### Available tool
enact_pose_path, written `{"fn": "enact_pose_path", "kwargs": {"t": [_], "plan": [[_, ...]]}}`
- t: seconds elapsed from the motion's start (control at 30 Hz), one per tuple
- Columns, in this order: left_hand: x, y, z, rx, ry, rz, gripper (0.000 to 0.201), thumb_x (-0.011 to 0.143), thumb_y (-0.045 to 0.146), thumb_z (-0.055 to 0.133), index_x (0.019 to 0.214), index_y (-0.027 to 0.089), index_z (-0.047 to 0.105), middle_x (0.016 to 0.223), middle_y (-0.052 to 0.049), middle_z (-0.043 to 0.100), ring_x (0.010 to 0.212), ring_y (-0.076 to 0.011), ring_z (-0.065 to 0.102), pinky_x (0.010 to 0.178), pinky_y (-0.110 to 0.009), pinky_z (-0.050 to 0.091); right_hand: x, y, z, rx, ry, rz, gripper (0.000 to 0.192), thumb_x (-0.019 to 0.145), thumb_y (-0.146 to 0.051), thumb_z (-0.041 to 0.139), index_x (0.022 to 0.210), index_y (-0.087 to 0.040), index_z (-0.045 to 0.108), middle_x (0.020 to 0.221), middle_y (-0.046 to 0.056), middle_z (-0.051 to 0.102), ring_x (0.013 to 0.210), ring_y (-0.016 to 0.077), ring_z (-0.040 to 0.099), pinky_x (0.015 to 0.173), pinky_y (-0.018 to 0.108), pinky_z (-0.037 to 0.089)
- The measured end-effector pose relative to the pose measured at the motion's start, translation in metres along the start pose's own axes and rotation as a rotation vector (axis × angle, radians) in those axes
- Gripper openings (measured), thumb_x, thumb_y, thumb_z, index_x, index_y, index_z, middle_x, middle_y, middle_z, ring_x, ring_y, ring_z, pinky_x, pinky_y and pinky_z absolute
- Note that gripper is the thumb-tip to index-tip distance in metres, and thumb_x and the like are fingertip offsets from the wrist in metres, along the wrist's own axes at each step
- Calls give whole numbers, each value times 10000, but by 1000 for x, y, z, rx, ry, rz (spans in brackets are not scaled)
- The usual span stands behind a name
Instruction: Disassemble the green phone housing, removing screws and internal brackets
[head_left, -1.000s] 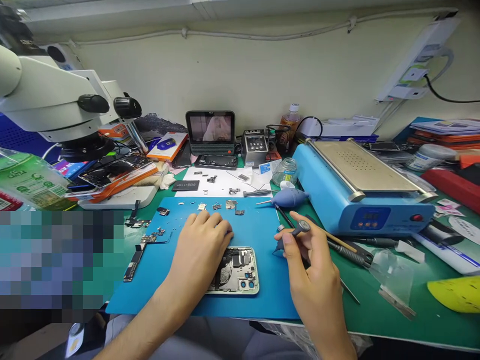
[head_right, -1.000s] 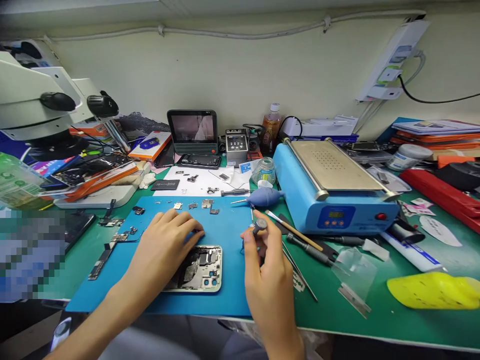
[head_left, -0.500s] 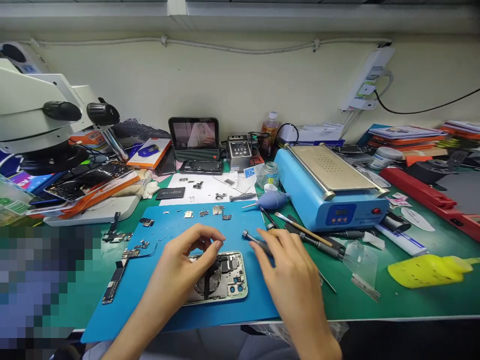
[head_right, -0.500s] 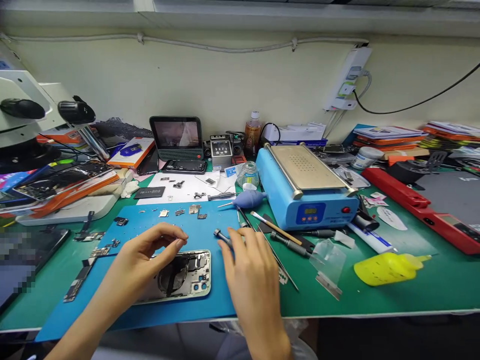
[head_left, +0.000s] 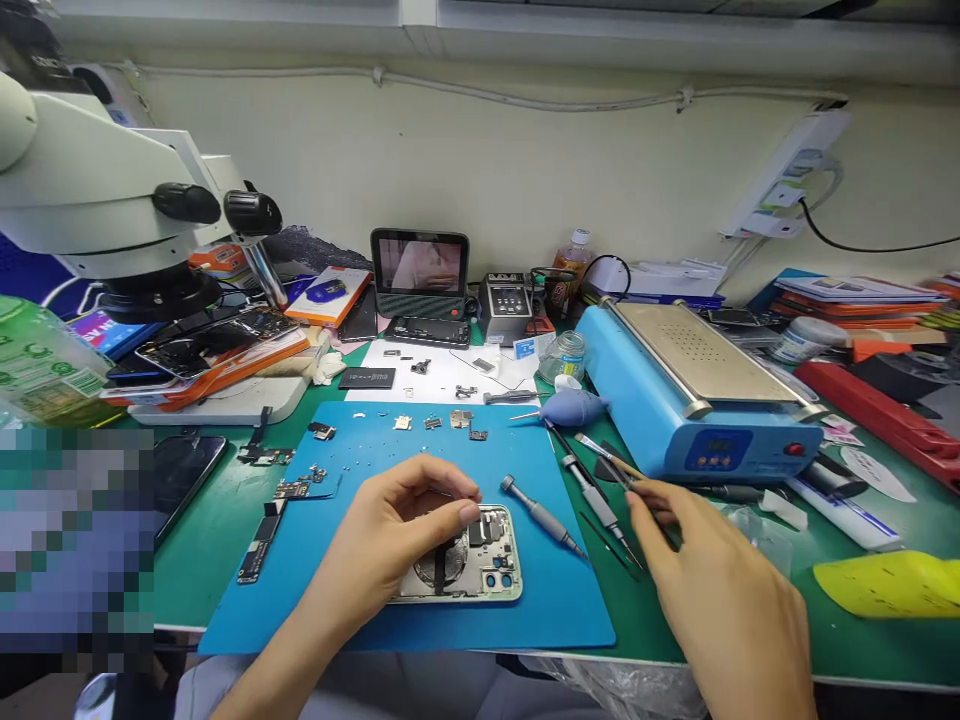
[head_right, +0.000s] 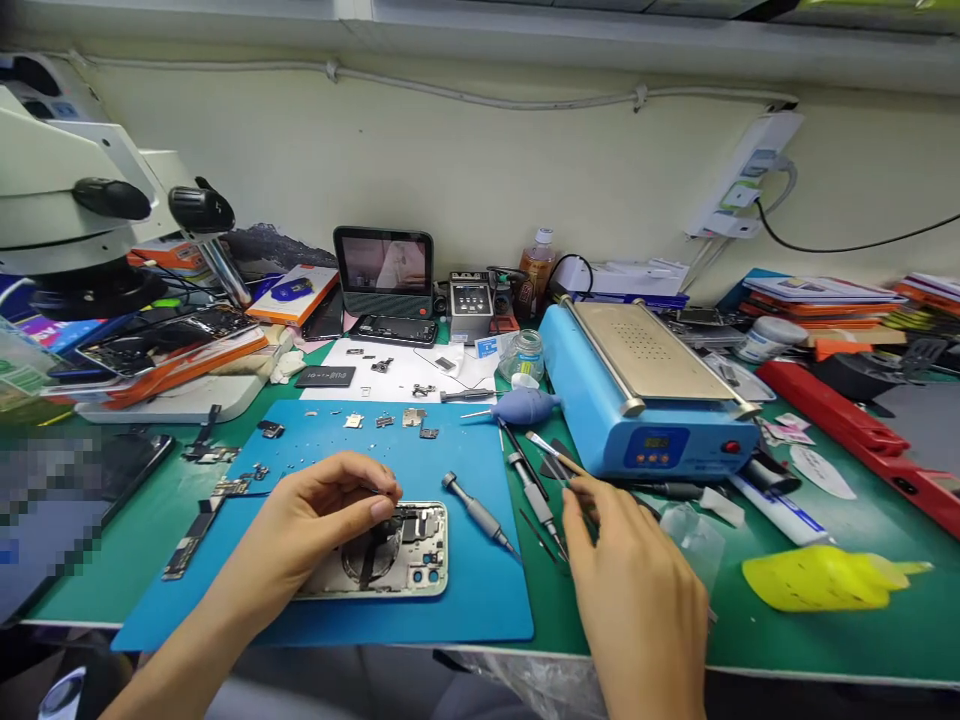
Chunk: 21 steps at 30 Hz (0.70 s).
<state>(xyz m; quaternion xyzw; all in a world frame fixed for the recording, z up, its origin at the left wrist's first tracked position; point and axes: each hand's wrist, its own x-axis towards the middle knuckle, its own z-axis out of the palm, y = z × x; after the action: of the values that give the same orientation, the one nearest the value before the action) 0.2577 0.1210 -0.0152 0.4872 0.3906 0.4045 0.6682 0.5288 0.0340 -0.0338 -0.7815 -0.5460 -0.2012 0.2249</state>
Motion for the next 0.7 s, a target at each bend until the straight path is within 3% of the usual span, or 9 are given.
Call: {"fn": "enact_pose_path", "kwargs": {"t": [0.1, 0.17, 0.27, 0.37, 0.47, 0.53, 0.6, 0.7], "plan": [[2, -4, -5, -12, -21, 16, 108, 858, 302, 903, 853, 230, 823, 839, 8, 778, 755, -100, 681, 670, -154, 533, 1, -17, -7, 280, 202, 224, 426, 1007, -617, 611, 1189, -239, 686, 943, 59, 787, 739, 272, 738, 669, 402, 521], [3, -6, -8, -12, -35, 30, 89, 874, 298, 891, 877, 229, 835, 859, -3, 807, 776, -108, 718, 677, -150, 557, -3, -30, -12, 612, 306, 308, 363, 962, -523, 744, 1187, -243, 690, 1038, 60, 782, 880, 249, 761, 855, 406, 585], [1, -8, -9, -20, -29, 100, 122, 878, 251, 885, 992, 246, 844, 907, -5, 842, 852, -143, 783, 766, -191, 624, -12, -43, -17, 1091, 213, 373, 187, 973, -371, 767, 1121, -258, 746, 1081, 50, 778, 930, 206, 748, 820, 327, 621], [-2, -9, -6, 27, -6, 233, 225, 889, 184, 867, 1091, 272, 819, 904, 20, 848, 857, -150, 800, 798, -217, 649, -17, -47, -17, 1412, 46, 381, 219, 991, -293, 731, 1204, -291, 781, 1089, 47, 788, 893, 181, 755, 737, 272, 649], [-3, -11, -4, 138, -11, 367, 264, 938, 141, 819, 1150, 297, 794, 941, 39, 850, 895, -144, 805, 830, -222, 652, -15, -48, -14, 1458, -70, 256, 297, 957, -266, 786, 1246, -336, 788, 985, 28, 796, 825, 177, 773, 710, 256, 667], [-2, -14, -4, 219, -22, 432, 318, 961, 112, 794, 1202, 319, 774, 965, 52, 843, 903, -131, 799, 851, -217, 645, -14, -51, -11, 1423, -114, 118, 251, 962, -290, 794, 1209, -336, 804, 882, 18, 777, 754, 174, 764, 677, 258, 663], [-2, -17, -4, 313, -31, 500, 362, 983, 92, 769, 1250, 337, 752, 989, 57, 830, 902, -120, 785, 855, -208, 633, -15, -56, -9, 1350, -95, 38, 188, 1029, -307, 711, 1186, -309, 814, 842, 23, 756, 725, 165, 748, 669, 260, 649], [-1, -23, -5, 486, -49, 599, 417, 1027, 79, 709, 1350, 343, 699, 1043, 44, 811, 932, -124, 760, 870, -216, 614, -20, -64, -4, 1205, 16, 6, 239, 1086, -242, 592, 1188, -270, 806, 922, 45, 751, 750, 158, 724, 669, 274, 618]]}}
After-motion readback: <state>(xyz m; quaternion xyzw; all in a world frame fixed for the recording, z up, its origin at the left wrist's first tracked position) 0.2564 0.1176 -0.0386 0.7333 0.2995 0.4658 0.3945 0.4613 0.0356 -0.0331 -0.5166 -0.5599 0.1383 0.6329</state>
